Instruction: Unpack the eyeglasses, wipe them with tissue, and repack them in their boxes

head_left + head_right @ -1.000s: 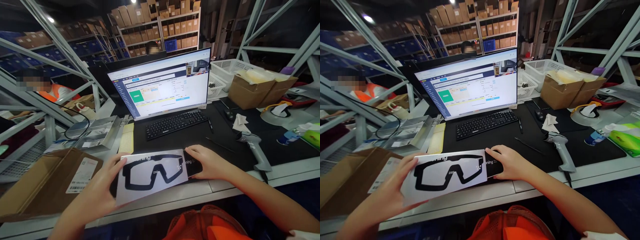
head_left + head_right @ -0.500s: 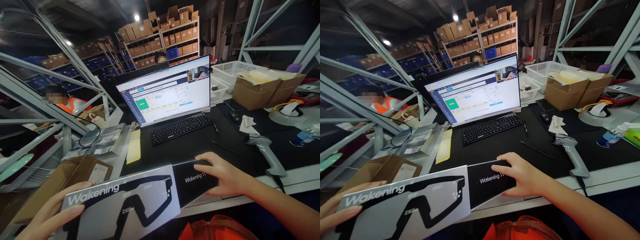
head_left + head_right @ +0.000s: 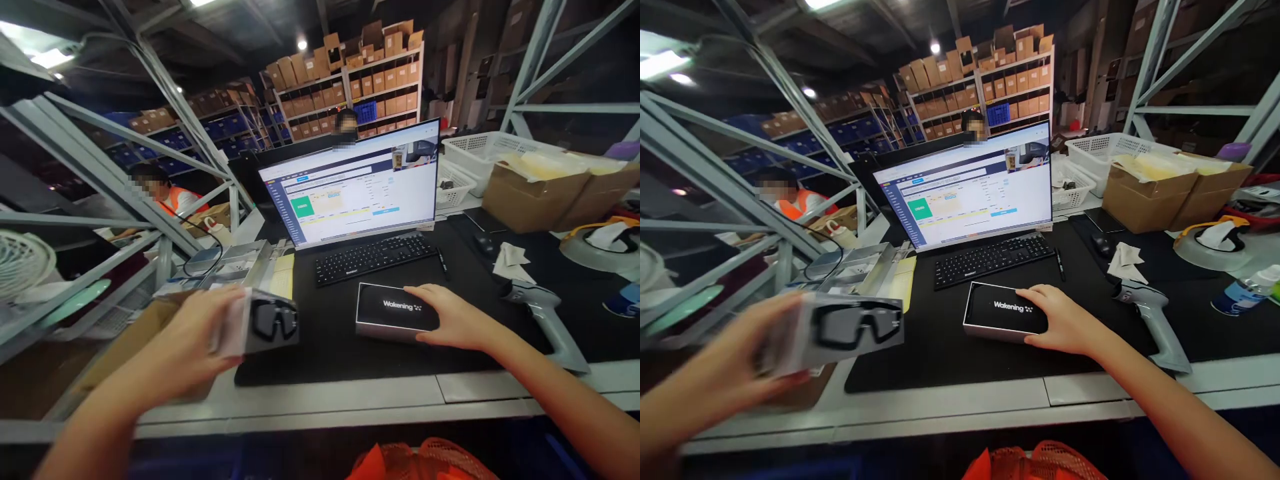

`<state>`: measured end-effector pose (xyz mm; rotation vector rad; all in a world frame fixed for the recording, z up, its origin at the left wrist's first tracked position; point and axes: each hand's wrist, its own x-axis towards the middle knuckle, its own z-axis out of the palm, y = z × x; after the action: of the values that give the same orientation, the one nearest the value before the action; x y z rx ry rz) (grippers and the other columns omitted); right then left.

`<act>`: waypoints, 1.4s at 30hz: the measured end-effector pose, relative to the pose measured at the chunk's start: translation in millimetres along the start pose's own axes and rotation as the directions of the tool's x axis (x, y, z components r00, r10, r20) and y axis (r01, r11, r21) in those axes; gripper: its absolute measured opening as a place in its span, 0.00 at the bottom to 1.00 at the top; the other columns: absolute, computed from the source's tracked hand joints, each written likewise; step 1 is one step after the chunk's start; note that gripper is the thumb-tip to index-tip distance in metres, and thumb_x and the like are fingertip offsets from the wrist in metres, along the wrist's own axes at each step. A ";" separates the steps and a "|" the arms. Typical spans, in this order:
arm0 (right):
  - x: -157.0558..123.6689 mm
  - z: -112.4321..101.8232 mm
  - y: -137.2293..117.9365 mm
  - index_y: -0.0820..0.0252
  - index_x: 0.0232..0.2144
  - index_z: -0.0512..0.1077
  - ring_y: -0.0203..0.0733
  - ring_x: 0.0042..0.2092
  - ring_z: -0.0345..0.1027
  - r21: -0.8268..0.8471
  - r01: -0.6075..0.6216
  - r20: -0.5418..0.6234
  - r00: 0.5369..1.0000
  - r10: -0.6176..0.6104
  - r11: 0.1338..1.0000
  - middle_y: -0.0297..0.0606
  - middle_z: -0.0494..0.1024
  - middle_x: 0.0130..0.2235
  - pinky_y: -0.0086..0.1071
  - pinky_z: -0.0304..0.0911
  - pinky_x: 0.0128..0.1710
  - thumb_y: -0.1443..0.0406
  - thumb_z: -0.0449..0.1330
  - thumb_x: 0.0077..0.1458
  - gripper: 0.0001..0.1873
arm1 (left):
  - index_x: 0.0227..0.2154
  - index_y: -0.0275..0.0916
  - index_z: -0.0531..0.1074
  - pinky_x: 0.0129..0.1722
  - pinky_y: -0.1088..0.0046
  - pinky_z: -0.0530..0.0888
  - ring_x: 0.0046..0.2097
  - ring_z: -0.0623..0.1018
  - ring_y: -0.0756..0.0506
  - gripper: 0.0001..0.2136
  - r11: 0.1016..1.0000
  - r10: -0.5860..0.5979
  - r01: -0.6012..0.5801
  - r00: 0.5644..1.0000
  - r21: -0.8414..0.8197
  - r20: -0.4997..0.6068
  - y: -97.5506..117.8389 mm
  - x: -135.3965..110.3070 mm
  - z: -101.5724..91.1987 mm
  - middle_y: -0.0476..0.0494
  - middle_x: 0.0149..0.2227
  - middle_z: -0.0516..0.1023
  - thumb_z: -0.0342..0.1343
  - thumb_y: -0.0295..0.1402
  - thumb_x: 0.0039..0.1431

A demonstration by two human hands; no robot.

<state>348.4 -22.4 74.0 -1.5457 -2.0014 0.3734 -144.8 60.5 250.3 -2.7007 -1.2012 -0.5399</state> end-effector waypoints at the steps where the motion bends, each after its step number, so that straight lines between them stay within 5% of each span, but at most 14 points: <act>1: 7.3 5.0 0.3 0.52 0.65 0.63 0.58 0.60 0.65 -0.005 0.010 0.038 0.999 -0.010 1.000 0.47 0.68 0.60 0.56 0.60 0.62 0.55 0.71 0.45 0.46 | 0.61 0.51 0.63 0.59 0.46 0.70 0.58 0.74 0.33 0.38 1.000 0.007 -0.008 0.996 0.011 0.087 3.7 11.7 15.2 0.45 0.61 0.71 0.67 0.44 0.45; 3: 15.7 14.7 1.2 0.51 0.65 0.62 0.62 0.63 0.62 -0.043 0.025 0.090 0.996 -0.021 0.999 0.48 0.68 0.61 0.66 0.49 0.65 0.53 0.71 0.45 0.46 | 0.57 0.42 0.67 0.62 0.44 0.66 0.63 0.70 0.30 0.35 0.999 0.040 -0.044 0.958 0.010 0.283 9.3 31.1 45.8 0.35 0.63 0.69 0.69 0.39 0.44; 6: 9.2 24.3 10.4 0.48 0.68 0.57 0.69 0.69 0.48 -0.114 -0.024 0.077 0.996 0.033 0.993 0.49 0.59 0.68 0.76 0.34 0.63 0.52 0.70 0.45 0.50 | 0.60 0.43 0.65 0.66 0.38 0.55 0.70 0.58 0.31 0.29 0.999 0.023 -0.035 0.949 0.034 0.313 12.9 37.8 79.8 0.35 0.68 0.61 0.61 0.34 0.55; 8: -3.8 27.9 22.0 0.48 0.70 0.50 0.69 0.70 0.44 -0.095 -0.117 0.060 0.991 0.123 0.989 0.49 0.53 0.71 0.76 0.38 0.63 0.53 0.70 0.45 0.55 | 0.62 0.46 0.64 0.66 0.36 0.51 0.72 0.51 0.31 0.25 0.996 -0.037 0.021 0.980 0.084 0.196 15.8 25.5 95.7 0.36 0.71 0.56 0.56 0.34 0.61; 11: -21.8 33.8 39.1 0.52 0.73 0.42 0.64 0.69 0.52 0.046 -0.244 0.070 0.968 0.241 0.969 0.49 0.53 0.71 0.61 0.51 0.66 0.51 0.68 0.47 0.59 | 0.58 0.42 0.68 0.66 0.39 0.56 0.72 0.48 0.29 0.22 0.983 -0.153 0.163 0.982 0.079 -0.114 28.3 -4.2 121.5 0.32 0.72 0.50 0.57 0.38 0.62; 14: -25.5 38.6 43.8 0.54 0.73 0.37 0.61 0.68 0.55 0.134 -0.326 0.034 0.945 0.324 0.936 0.51 0.55 0.70 0.52 0.58 0.65 0.48 0.68 0.47 0.62 | 0.53 0.36 0.69 0.65 0.38 0.56 0.72 0.46 0.25 0.20 0.966 -0.212 0.256 0.852 0.028 -0.479 55.0 -23.3 151.5 0.25 0.70 0.48 0.61 0.36 0.59; 16: -18.7 37.3 35.5 0.54 0.73 0.36 0.62 0.66 0.59 0.152 -0.335 0.000 0.941 0.339 0.930 0.53 0.61 0.67 0.54 0.59 0.63 0.48 0.70 0.46 0.65 | 0.50 0.38 0.70 0.64 0.36 0.55 0.72 0.47 0.24 0.18 0.985 -0.135 0.172 0.786 0.004 -0.604 80.4 -20.5 167.2 0.28 0.69 0.52 0.62 0.33 0.56; 18: -5.7 32.5 18.9 0.53 0.73 0.34 0.61 0.64 0.62 0.181 -0.262 -0.043 0.961 0.273 0.948 0.52 0.64 0.65 0.56 0.58 0.63 0.48 0.70 0.45 0.66 | 0.49 0.42 0.73 0.65 0.39 0.55 0.70 0.52 0.27 0.17 0.996 0.037 -0.073 0.824 -0.041 -0.565 108.5 -2.5 175.5 0.32 0.67 0.59 0.62 0.33 0.56; 20: 10.7 27.5 -0.4 0.52 0.73 0.33 0.59 0.64 0.62 0.205 -0.136 -0.085 0.984 0.156 0.969 0.50 0.65 0.65 0.56 0.56 0.64 0.48 0.71 0.45 0.67 | 0.50 0.44 0.74 0.65 0.40 0.55 0.70 0.55 0.28 0.19 0.929 0.255 -0.340 0.873 -0.145 -0.415 133.9 28.5 177.5 0.33 0.66 0.63 0.62 0.41 0.57; 24: 36.8 27.5 -20.5 0.51 0.73 0.34 0.59 0.64 0.61 0.220 0.005 -0.121 0.992 0.022 0.976 0.50 0.62 0.65 0.57 0.56 0.63 0.49 0.72 0.45 0.67 | 0.41 0.41 0.79 0.66 0.42 0.56 0.71 0.53 0.29 0.18 0.749 0.500 -0.545 0.838 -0.377 -0.218 160.1 97.1 177.1 0.34 0.68 0.60 0.59 0.50 0.60; 27: 40.8 34.1 -11.6 0.50 0.72 0.32 0.59 0.63 0.62 0.256 0.038 -0.165 0.986 0.005 0.966 0.51 0.62 0.64 0.59 0.56 0.62 0.48 0.71 0.46 0.67 | 0.40 0.43 0.81 0.66 0.42 0.57 0.72 0.52 0.29 0.17 0.712 0.531 -0.565 0.822 -0.417 -0.207 160.4 122.0 183.0 0.36 0.70 0.57 0.60 0.49 0.59; 33: 33.0 44.0 10.9 0.47 0.72 0.31 0.59 0.61 0.64 0.293 0.043 -0.181 0.983 0.011 0.955 0.49 0.63 0.63 0.60 0.58 0.61 0.47 0.69 0.49 0.64 | 0.49 0.45 0.77 0.65 0.39 0.55 0.71 0.53 0.31 0.21 0.784 0.496 -0.531 0.848 -0.323 -0.189 161.0 122.0 202.8 0.36 0.69 0.59 0.53 0.53 0.63; 38: 28.6 43.6 12.7 0.46 0.72 0.31 0.61 0.60 0.65 0.266 0.025 -0.177 0.984 0.023 0.964 0.48 0.65 0.62 0.60 0.58 0.61 0.46 0.69 0.48 0.64 | 0.39 0.40 0.77 0.67 0.47 0.57 0.68 0.62 0.34 0.19 0.786 0.462 -0.540 0.837 -0.301 -0.293 163.2 126.3 204.3 0.35 0.57 0.73 0.51 0.51 0.65; 42: 28.6 39.0 20.1 0.46 0.72 0.31 0.60 0.60 0.66 0.267 -0.015 -0.152 0.987 0.058 0.964 0.47 0.66 0.62 0.59 0.59 0.61 0.47 0.68 0.48 0.64 | 0.31 0.39 0.74 0.60 0.57 0.68 0.60 0.71 0.35 0.21 0.779 0.287 -0.436 0.887 -0.450 -0.362 155.9 127.5 200.8 0.33 0.50 0.74 0.56 0.54 0.59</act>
<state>336.4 15.4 39.9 -1.3994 -1.7249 0.4956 102.9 97.1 115.5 -3.0243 -0.4680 -1.2845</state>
